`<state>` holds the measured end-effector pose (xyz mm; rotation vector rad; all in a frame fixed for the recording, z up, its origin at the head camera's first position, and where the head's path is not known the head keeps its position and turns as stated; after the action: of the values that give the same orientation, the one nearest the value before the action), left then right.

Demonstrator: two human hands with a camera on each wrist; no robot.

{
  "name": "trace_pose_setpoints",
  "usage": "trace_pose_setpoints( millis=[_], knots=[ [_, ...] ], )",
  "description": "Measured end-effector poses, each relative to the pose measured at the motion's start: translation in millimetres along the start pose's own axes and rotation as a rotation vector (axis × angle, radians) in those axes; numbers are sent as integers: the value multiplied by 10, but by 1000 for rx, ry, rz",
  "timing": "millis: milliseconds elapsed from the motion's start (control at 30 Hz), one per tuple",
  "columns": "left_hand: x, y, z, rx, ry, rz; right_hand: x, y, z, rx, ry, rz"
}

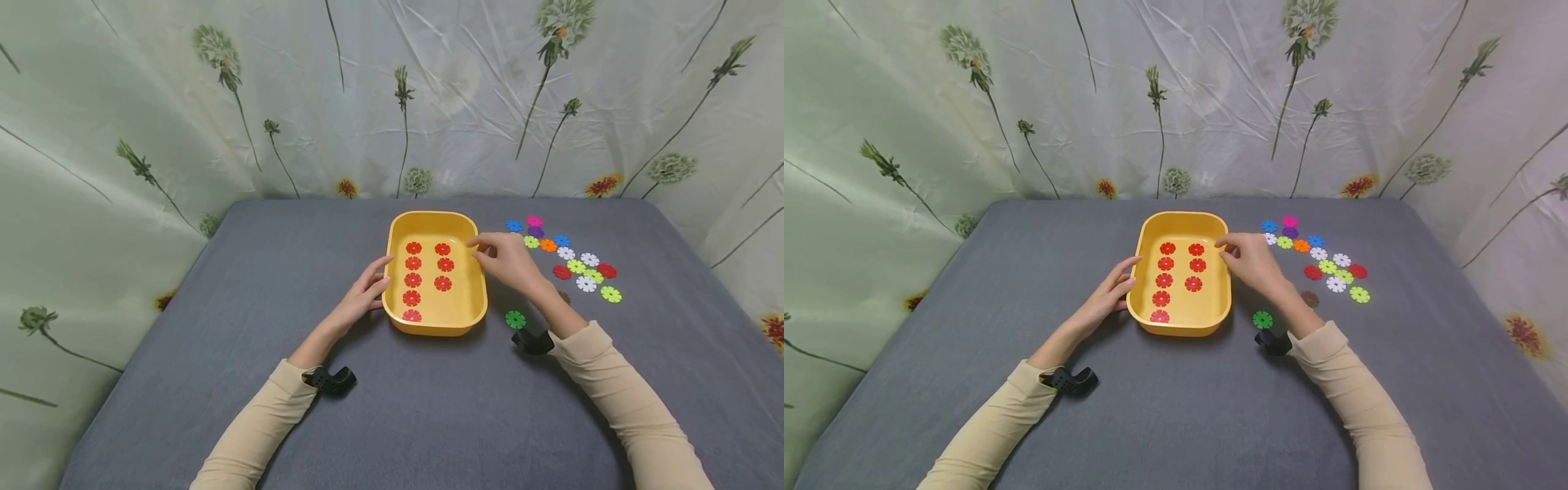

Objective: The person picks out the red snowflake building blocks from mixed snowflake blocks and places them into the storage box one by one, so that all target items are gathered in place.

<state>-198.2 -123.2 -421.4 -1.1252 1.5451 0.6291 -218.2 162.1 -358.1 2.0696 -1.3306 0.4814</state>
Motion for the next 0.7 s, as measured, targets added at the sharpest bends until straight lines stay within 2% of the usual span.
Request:
trace_pose_setpoints(
  millis=[267, 500, 700],
  knots=[
    [16, -20, 2, -13, -11, 23, -66, -54, -52, -72, 25, 5],
    [30, -12, 0, -14, 0, 25, -116, -103, -93, -79, 21, 34],
    [30, -15, 3, -19, 3, 31, -166, -148, -116, -92, 10, 29]
  ],
)
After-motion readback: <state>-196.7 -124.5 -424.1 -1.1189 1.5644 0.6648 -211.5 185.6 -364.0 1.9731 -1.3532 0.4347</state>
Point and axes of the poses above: each hand's wrist, its own y-axis towards the middle knuckle, its own z-axis out of the palm, x = y × z, the point moved 1 cm from there along y, towards the middle knuckle, and after that the axes turned 5 degrees about y, right-handed, at the moved point
